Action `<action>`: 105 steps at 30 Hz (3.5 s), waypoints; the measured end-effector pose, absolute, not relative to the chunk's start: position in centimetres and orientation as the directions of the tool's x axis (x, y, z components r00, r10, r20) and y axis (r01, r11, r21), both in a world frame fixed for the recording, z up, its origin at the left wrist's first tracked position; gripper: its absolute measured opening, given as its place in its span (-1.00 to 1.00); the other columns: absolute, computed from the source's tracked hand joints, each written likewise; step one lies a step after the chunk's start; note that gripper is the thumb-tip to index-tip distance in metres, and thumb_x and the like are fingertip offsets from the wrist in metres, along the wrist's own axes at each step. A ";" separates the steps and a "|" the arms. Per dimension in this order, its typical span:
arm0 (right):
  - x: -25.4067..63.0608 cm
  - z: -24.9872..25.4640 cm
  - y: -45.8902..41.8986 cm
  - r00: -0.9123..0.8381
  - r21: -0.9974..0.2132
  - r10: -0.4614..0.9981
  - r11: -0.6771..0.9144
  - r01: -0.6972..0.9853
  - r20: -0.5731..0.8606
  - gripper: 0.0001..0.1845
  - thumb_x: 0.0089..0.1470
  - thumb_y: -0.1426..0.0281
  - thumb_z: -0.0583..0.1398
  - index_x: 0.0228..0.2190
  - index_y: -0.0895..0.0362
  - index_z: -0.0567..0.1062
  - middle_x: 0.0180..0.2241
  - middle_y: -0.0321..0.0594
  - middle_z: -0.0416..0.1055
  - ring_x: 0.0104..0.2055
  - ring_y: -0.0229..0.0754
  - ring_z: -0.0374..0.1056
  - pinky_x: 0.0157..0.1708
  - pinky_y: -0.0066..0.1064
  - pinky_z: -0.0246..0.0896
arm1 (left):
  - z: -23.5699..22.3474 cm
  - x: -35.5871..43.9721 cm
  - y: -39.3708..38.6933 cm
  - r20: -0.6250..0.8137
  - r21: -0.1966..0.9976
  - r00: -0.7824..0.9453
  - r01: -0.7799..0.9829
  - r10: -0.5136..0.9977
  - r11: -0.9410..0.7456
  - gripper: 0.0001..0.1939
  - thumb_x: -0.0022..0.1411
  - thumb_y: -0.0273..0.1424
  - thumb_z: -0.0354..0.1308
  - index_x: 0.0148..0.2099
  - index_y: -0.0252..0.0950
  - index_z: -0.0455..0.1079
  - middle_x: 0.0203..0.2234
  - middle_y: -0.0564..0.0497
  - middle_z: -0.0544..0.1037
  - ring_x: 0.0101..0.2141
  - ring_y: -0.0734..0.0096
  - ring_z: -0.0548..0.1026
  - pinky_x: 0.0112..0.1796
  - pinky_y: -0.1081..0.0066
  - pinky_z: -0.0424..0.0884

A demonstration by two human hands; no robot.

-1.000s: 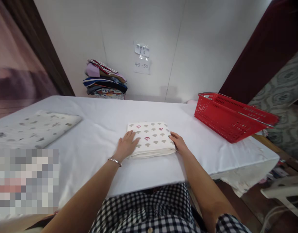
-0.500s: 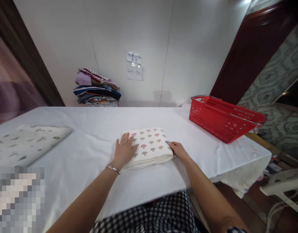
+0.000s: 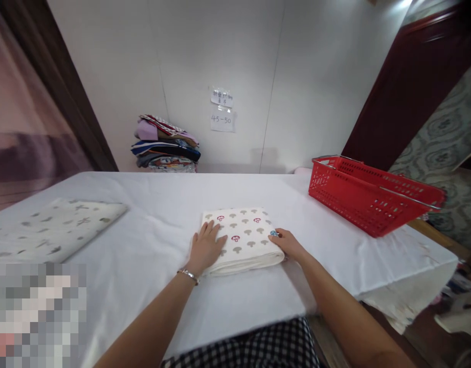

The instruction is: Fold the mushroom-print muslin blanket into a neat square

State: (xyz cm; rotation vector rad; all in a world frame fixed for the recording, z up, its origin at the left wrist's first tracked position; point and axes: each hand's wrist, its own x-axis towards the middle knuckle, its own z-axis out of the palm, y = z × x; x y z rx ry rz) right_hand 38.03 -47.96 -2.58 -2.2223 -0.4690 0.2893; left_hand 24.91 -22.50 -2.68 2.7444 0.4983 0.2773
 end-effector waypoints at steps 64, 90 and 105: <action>38.7 -2.0 -43.2 0.847 -0.448 0.532 -0.761 0.469 -0.018 -0.37 0.10 0.15 0.00 0.17 0.10 0.11 0.27 -0.12 -0.21 0.30 -0.06 -0.32 0.20 -0.14 -0.30 | -2.7 24.6 -23.1 0.115 0.479 0.901 0.319 0.418 -0.818 -0.47 0.23 -0.09 -0.14 0.21 -0.12 0.09 0.27 0.03 -0.05 0.24 0.24 -0.14 0.13 0.03 -0.05; 39.3 -6.0 -47.6 0.929 -0.994 0.370 -0.090 0.060 0.022 -0.12 -0.31 0.25 0.35 0.10 0.09 0.25 0.10 -0.20 0.24 0.11 -0.03 0.18 0.05 -0.32 0.15 | -0.9 23.1 -21.8 -0.264 0.772 0.666 0.580 0.698 -0.261 -0.56 0.07 -0.17 0.09 -0.09 -0.37 0.28 -0.14 -0.19 0.49 -0.17 0.20 0.46 -0.28 0.41 0.33; 42.7 -5.7 -48.8 0.937 -0.992 0.324 -0.031 -0.126 -0.129 -0.33 -0.39 0.33 0.36 -0.10 0.08 0.46 -0.07 -0.25 0.43 -0.04 -0.07 0.33 -0.18 -0.43 0.33 | -2.9 21.7 -22.1 -0.252 0.862 0.746 0.462 0.616 -0.207 -0.67 0.26 -0.29 -0.17 -0.29 -0.36 0.37 -0.68 0.02 0.43 -0.65 0.46 0.40 -0.59 0.50 0.31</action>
